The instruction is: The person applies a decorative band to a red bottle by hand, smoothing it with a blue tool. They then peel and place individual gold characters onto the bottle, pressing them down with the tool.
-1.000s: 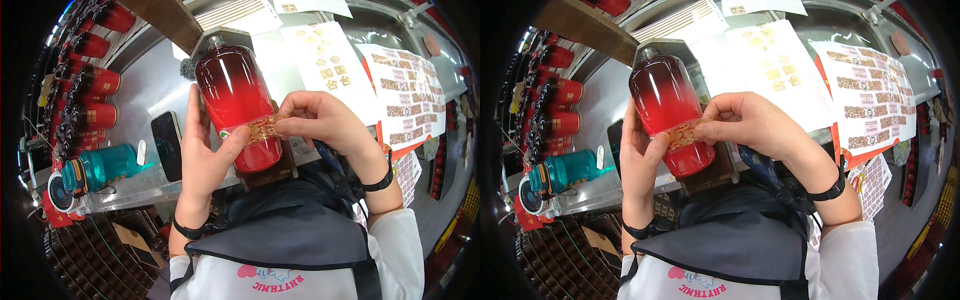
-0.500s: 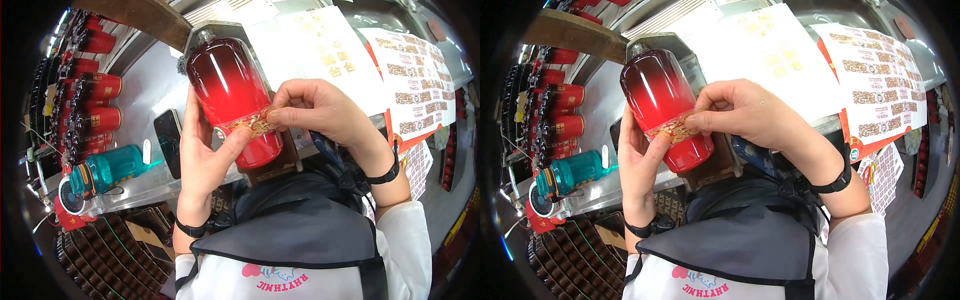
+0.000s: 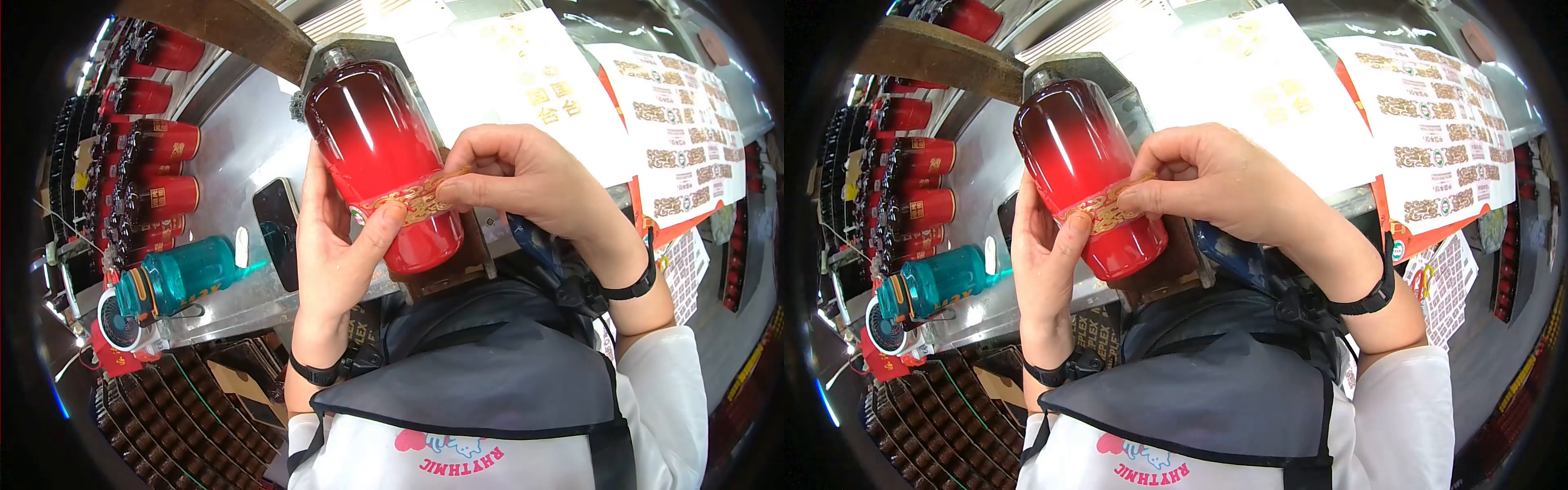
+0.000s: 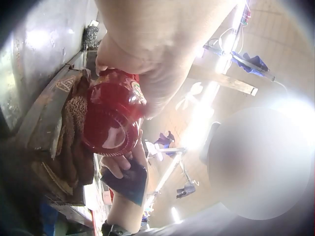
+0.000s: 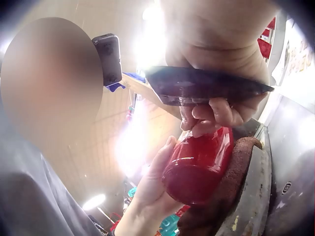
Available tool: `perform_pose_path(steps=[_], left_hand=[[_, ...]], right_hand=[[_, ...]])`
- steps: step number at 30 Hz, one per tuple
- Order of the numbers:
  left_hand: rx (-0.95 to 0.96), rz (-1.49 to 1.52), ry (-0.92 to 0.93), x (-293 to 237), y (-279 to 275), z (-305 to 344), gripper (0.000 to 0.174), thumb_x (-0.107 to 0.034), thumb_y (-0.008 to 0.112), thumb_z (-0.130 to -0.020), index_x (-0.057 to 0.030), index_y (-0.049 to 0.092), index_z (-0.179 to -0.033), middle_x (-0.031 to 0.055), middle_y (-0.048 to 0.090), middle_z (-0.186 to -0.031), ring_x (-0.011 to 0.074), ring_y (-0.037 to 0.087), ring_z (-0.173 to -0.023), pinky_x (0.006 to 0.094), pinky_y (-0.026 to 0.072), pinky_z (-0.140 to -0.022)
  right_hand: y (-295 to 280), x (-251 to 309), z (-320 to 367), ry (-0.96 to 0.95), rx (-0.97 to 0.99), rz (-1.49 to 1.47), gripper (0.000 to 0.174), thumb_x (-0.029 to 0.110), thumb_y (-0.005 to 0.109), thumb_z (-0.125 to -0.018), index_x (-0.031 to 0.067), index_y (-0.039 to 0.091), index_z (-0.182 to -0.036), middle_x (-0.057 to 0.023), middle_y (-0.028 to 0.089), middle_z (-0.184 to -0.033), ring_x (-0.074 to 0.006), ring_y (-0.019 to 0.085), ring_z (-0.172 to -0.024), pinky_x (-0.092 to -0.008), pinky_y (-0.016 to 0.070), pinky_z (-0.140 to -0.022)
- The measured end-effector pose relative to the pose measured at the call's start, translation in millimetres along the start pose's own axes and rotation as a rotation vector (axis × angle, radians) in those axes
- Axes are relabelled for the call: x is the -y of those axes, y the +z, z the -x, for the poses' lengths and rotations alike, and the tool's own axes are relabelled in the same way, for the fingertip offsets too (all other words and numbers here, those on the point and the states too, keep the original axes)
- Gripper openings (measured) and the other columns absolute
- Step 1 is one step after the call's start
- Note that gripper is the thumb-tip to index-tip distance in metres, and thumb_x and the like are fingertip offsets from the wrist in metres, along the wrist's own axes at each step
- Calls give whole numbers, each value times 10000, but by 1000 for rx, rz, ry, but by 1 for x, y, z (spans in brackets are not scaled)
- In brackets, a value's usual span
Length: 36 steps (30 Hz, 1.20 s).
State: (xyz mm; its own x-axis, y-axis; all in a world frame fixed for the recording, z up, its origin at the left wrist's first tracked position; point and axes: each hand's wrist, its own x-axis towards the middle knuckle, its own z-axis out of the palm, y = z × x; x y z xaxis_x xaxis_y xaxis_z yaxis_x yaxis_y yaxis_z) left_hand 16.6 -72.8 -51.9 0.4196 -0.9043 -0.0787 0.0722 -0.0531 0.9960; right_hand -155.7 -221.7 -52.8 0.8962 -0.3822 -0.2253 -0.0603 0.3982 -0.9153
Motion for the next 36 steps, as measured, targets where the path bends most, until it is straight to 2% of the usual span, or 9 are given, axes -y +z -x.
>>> perform_pose_path(steps=[11, 19, 27, 36], left_hand=[[0, 28, -12, -1, 1, 0, 878, -65, 746, -871, 23, 219, -1568, 146, 506, -1439, 223, 523, -1309, 373, 404, -1118], [-40, 41, -12, 0, 3, 2, 850, -38, 706, -901, 14, 196, -1578, 149, 501, -1443, 222, 520, -1309, 373, 409, -1117], [-34, 71, -26, 0, 5, 3, 825, -42, 686, -923, 4, 193, -1582, 149, 502, -1443, 222, 526, -1303, 372, 420, -1108], [-28, 44, -53, -1, 7, 0, 875, -34, 756, -831, -11, 262, -1553, 134, 536, -1392, 224, 558, -1265, 383, 446, -1088]], right_hand=[[1, 0, -1, 22, -11, -21, 154, 127, 714, -942, -22, 679, -924, -27, 673, -825, -68, 614, -771, -220, 500, -703], [0, -10, -5, -22, -13, -5, 171, 145, 731, -937, -10, 670, -897, -12, 663, -795, -50, 598, -734, -203, 484, -652], [-2, -4, -2, 20, -22, -13, 177, 153, 730, -939, -11, 669, -912, -30, 683, -828, -64, 626, -768, -209, 507, -687], [-2, 0, 1, 25, 1, -40, 172, 145, 727, -936, -17, 669, -931, -36, 682, -827, -77, 628, -774, -224, 513, -705]])
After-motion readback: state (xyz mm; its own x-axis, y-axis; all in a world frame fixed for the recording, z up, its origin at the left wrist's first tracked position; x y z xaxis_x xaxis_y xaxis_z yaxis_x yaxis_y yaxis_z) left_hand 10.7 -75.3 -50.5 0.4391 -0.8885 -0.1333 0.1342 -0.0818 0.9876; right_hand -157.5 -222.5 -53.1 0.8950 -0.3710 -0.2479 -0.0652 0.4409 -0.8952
